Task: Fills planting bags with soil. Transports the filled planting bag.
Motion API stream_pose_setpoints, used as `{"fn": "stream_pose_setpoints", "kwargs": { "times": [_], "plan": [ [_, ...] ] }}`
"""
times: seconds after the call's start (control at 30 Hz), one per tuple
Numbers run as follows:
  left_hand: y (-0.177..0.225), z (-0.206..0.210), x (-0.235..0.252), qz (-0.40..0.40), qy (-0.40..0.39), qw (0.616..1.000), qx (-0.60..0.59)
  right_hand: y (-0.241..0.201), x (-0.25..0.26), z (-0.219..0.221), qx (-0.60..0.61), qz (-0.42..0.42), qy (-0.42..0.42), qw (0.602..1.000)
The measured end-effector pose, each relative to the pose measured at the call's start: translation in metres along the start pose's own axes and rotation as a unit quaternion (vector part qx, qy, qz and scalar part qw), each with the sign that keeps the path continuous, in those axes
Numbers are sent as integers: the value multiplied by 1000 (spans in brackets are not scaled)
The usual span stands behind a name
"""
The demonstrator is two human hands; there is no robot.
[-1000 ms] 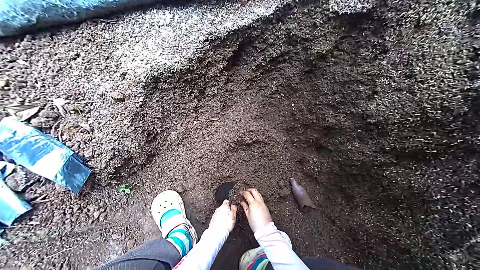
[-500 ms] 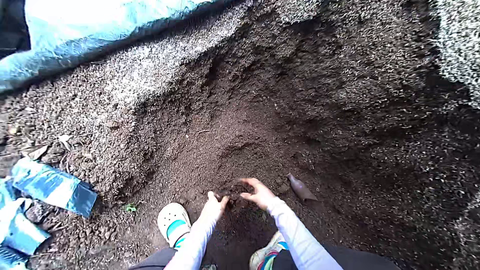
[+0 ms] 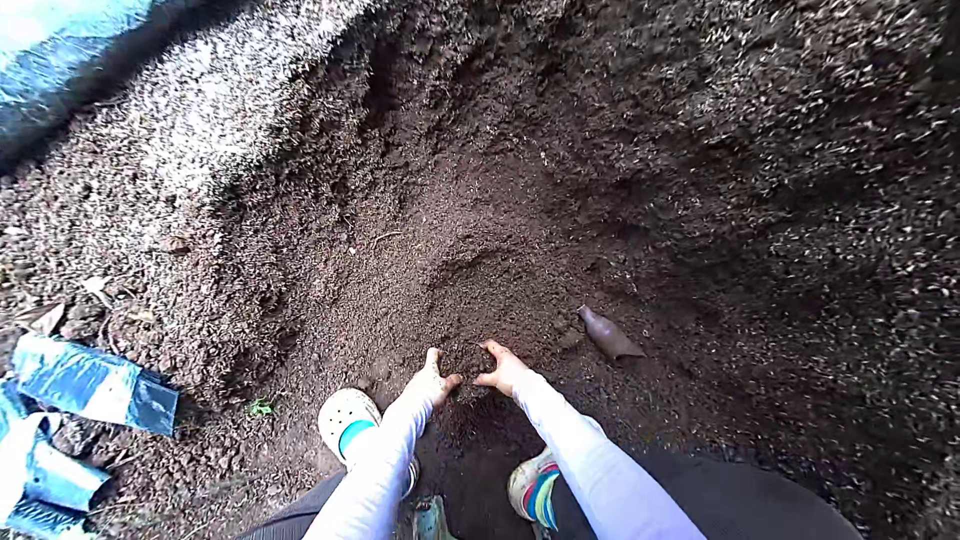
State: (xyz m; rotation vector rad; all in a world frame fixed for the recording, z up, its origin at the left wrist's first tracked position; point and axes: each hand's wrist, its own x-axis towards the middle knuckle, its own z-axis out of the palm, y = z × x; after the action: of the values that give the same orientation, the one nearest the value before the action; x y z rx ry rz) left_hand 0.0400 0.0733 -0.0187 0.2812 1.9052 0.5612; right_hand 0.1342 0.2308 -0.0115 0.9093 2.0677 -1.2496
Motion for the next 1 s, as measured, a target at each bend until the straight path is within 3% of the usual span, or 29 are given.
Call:
{"fn": "stream_pose_setpoints", "kwargs": {
  "times": [0.13, 0.27, 0.33, 0.43, 0.6, 0.77, 0.87, 0.93, 1.0],
  "plan": [
    [3, 2, -4, -15, 4, 1000, 6, -6, -5, -1, -47, 15, -15, 999],
    [-8, -14, -10, -7, -56, 988, -142, 4, -10, -14, 189, 25, -88, 978],
    [-9, -10, -8, -4, -34, 991, -128, 3, -9, -9, 232, 46, -72, 969],
    [0, -9, 0, 30, 11, 998, -61, -10, -1, -9, 150, 49, -37, 987],
    [9, -6, -1, 39, 54, 997, 36, -32, 0, -9, -122, 8, -29, 992],
    [15, 3, -13, 35, 126, 987, 92, -43, -11, 8, -176, 10, 38, 984],
    [2, 16, -24, 14, 127, 990, -59, -33, -7, -14, -172, -22, -36, 984],
    [-3, 31, -35, -56, 67, 968, -236, -31, -6, -31, -185, -42, -77, 979],
    [-4, 49, -39, -96, 24, 941, -325, -36, -1, -39, -202, -52, -93, 973]
  ]
}}
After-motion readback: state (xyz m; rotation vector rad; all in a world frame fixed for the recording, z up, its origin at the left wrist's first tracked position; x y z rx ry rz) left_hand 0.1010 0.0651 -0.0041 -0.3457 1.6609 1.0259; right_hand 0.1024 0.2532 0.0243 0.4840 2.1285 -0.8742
